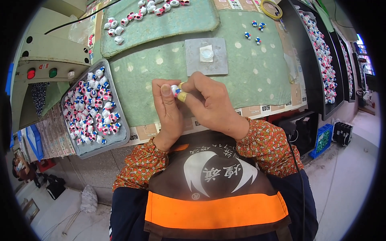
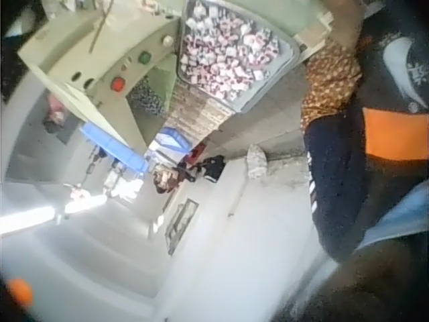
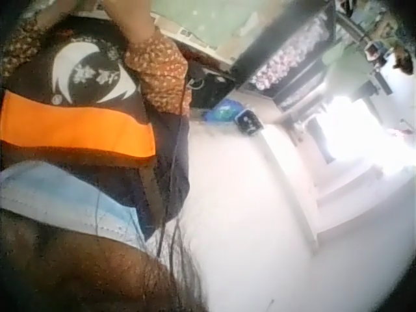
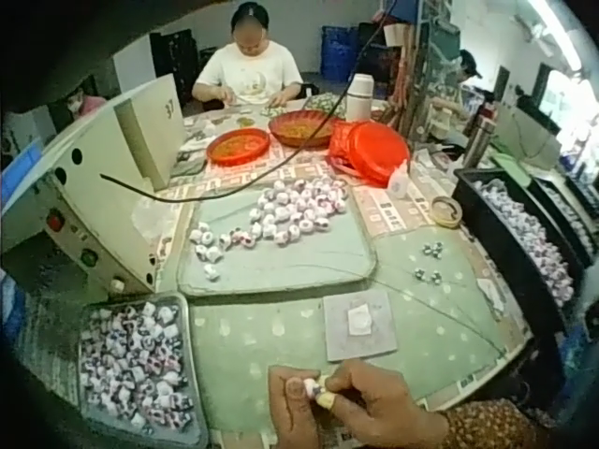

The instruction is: The person assembles small toy figurines by gluing blue toy parts onto pink and white toy figures with a glue bottle.

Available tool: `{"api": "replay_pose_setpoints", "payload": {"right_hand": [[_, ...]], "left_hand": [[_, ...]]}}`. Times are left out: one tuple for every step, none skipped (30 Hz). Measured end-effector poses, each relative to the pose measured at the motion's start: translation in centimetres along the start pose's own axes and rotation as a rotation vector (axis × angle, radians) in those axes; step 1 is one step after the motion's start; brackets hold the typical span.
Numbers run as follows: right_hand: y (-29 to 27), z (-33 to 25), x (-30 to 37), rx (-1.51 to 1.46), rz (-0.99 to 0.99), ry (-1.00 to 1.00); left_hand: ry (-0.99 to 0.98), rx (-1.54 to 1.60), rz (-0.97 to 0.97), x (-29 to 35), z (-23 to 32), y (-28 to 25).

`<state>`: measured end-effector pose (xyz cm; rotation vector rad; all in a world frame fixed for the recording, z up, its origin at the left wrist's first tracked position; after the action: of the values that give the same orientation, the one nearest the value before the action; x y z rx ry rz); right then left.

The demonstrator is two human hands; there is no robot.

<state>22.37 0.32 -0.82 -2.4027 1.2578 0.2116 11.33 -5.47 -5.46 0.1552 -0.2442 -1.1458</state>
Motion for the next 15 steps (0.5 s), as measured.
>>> {"api": "replay_pose_setpoints", "payload": {"right_hand": [[0.1,0.0,0.0,0.0,-0.002,0.0],[0.3,-0.1,0.0,-0.002,0.007,-0.011],[0.3,-0.2,0.0,-0.002,0.019,-0.023],[0.4,-0.2,0.1,0.0,0.021,-0.024],[0.5,-0.1,0.2,-0.005,0.046,-0.032],[0.6,0.0,0.3,-0.009,0.075,-0.04],[0.7,0.2,0.4,-0.005,0.08,-0.042],[0.7,0.2,0.4,-0.006,0.089,-0.055],[0.6,0.3,0.5,-0.002,0.1,-0.066],[0.4,0.3,0.5,0.009,0.11,-0.068],[0.4,0.4,0.5,0.004,0.076,-0.041],[0.4,0.5,0.3,-0.004,0.042,-0.014],[0.1,0.1,0.0,0.003,0.051,-0.016],[0.0,-0.1,-0.4,-0.056,-0.009,0.082],[-0.1,-0.1,-0.6,-0.117,-0.071,0.181]], "left_hand": [[0.075,-0.057,0.015,0.0,0.3,0.0],[0.075,-0.057,0.017,0.0,0.4,-0.1],[0.065,-0.081,0.009,0.1,0.5,-0.1],[0.055,-0.106,0.0,0.1,0.6,0.0],[0.057,-0.106,-0.003,0.1,0.6,0.1],[0.062,-0.11,0.002,0.0,0.4,0.1],[0.067,-0.114,0.005,0.0,0.3,0.1],[0.071,-0.113,-0.003,0.0,0.1,0.1],[0.065,-0.118,0.006,-0.1,-0.2,0.1],[0.06,-0.123,0.015,-0.2,-0.3,0.1],[0.064,-0.118,0.001,-0.2,-0.3,0.2],[0.002,-0.088,0.007,-0.2,-0.4,0.1],[-0.06,-0.059,0.014,-0.3,-0.6,-0.1],[-0.07,-0.023,0.028,-0.5,-0.8,-0.4],[-0.068,-0.023,0.021,-0.5,-0.1,-0.6]]}}
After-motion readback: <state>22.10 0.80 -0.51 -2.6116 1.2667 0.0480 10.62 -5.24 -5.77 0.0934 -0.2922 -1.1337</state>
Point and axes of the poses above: each hand's wrist, its own x-axis away from the middle knuckle, its own y-axis out of the palm, z = x × y, the point moved 5 cm from there along -x, towards the middle knuckle, and after that the axes turned 9 degrees about -y, right-handed, at the moved point
